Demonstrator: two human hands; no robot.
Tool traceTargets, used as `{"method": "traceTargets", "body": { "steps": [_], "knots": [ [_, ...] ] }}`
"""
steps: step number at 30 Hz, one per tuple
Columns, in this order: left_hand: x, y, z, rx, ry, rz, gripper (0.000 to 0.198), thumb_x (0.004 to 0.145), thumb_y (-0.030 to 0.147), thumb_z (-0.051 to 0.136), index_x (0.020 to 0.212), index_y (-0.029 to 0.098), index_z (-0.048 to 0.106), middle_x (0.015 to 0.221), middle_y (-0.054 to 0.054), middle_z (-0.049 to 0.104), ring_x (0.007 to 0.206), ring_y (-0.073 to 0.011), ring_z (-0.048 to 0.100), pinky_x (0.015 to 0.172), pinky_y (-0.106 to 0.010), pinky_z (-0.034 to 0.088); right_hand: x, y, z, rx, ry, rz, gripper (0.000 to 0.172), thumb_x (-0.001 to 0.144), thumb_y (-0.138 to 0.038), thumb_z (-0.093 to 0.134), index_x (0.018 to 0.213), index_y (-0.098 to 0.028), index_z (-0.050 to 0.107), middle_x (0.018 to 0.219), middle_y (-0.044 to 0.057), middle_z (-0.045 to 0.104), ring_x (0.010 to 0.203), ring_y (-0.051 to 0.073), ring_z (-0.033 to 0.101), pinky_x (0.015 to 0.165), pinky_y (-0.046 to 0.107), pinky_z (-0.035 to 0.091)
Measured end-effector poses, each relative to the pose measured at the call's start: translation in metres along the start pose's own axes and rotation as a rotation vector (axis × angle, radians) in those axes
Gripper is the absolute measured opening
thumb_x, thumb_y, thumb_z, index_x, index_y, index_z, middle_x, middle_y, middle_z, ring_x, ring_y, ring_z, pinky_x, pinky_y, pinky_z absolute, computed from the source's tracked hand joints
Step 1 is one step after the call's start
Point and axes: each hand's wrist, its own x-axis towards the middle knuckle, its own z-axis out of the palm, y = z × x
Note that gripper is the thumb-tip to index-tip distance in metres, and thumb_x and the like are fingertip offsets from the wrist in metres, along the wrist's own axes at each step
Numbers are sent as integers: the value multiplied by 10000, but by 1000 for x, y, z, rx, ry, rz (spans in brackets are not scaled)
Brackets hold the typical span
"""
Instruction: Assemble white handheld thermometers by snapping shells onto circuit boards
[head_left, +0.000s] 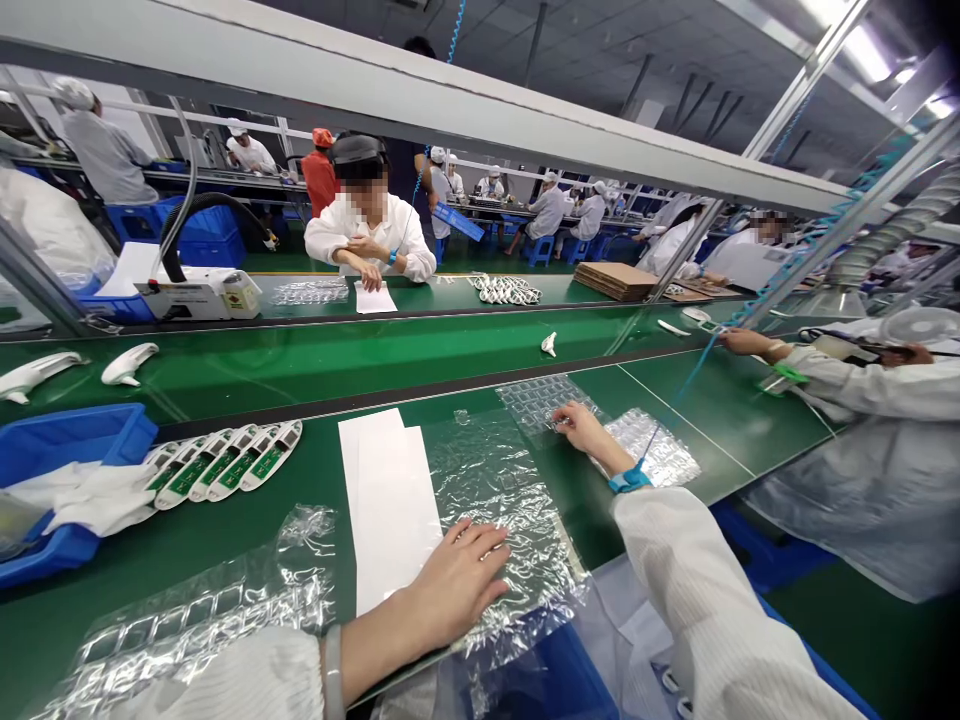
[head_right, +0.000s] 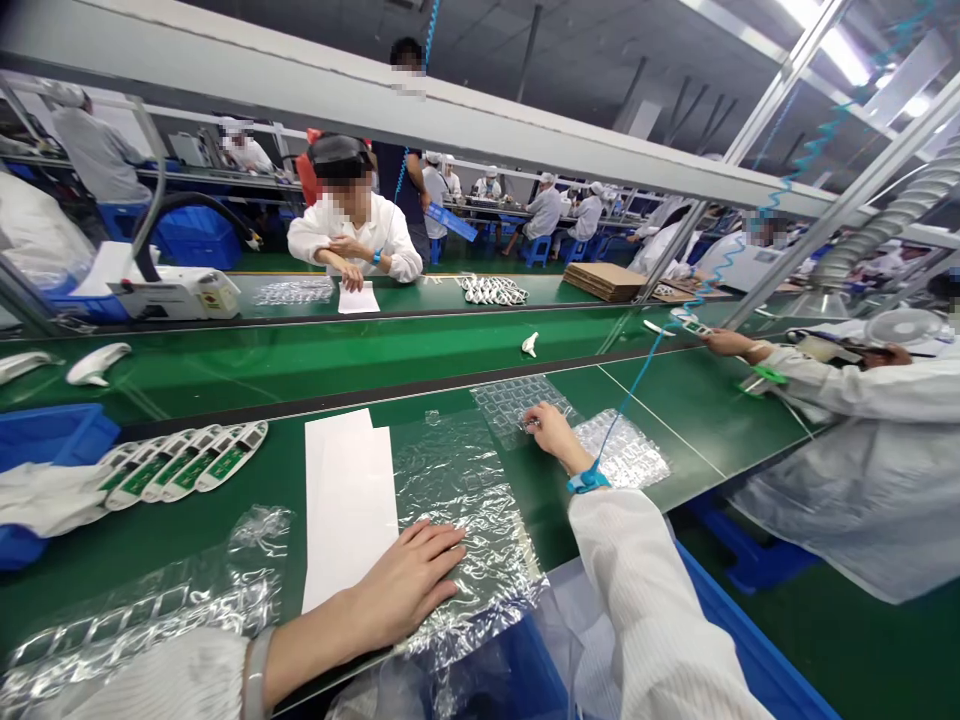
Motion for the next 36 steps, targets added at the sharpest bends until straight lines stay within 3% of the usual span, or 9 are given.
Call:
{"method": "traceTargets", "body": {
  "steps": [9, 14, 16, 19, 23, 28, 31, 36],
  "knots": [
    [0, -1, 2, -9, 14, -5, 378, 952, 386, 413, 1297, 239, 467, 1424, -48, 467, 1317, -258, 424, 1115, -490, 322, 0, 0, 1, -49, -124, -72, 216, 712, -59, 587, 895, -160, 643, 942, 65, 581, 856, 175, 542, 787, 260, 398],
    [-1, 1, -1, -13, 25, -4, 373, 949, 396, 418, 1278, 236, 490, 1407, -50, 487, 1307, -251, 438, 1119, -479, 325, -2, -8, -12, 17, -128, -86, 93, 714, -86, 553, 756, -147, 610, 835, 51, 562, 731, 150, 526, 734, 259, 412],
    [-2, 1, -1, -17, 27, -11, 376, 951, 402, 411, 1282, 241, 486, 1409, -43, 486, 1310, -248, 436, 1118, -482, 328, -5, -14, -19, 62, -98, -74, 104, 750, -120, 520, 794, -149, 610, 812, 54, 565, 717, 159, 529, 725, 277, 421],
    [-2, 0, 0, -32, 28, -9, 379, 955, 407, 398, 1284, 238, 481, 1417, -42, 476, 1317, -245, 426, 1122, -485, 323, -15, -31, -24, 162, -82, -62, 194, 819, -177, 449, 928, -152, 609, 849, 68, 586, 683, 158, 557, 690, 286, 444],
    [-2, 1, -2, -37, 14, 1, 371, 960, 402, 385, 1265, 219, 490, 1421, -56, 470, 1313, -251, 424, 1126, -492, 310, -37, -76, -14, 317, -191, -110, 184, 877, -273, 437, 936, -173, 580, 780, 39, 613, 669, 154, 595, 631, 252, 458],
    [-1, 2, -3, -22, 20, -4, 345, 960, 389, 392, 1230, 209, 507, 1406, -58, 485, 1306, -248, 429, 1124, -486, 312, -60, -132, 5, 406, -333, -245, 227, 880, -364, 535, 792, -182, 637, 867, 39, 622, 847, 164, 570, 798, 275, 445],
    [-1, 2, -2, -21, 23, 3, 342, 958, 386, 399, 1231, 209, 505, 1408, -59, 483, 1303, -247, 432, 1121, -482, 316, -62, -143, 14, 420, -368, -289, 252, 870, -363, 568, 732, -175, 663, 892, 47, 582, 923, 176, 538, 884, 310, 402],
    [-1, 1, 0, -4, 31, 12, 334, 952, 387, 416, 1220, 210, 511, 1401, -57, 491, 1296, -241, 440, 1118, -470, 316, -56, -136, 25, 422, -383, -300, 247, 869, -349, 579, 734, -167, 678, 855, 41, 555, 883, 167, 529, 862, 315, 395]
  ]
}}
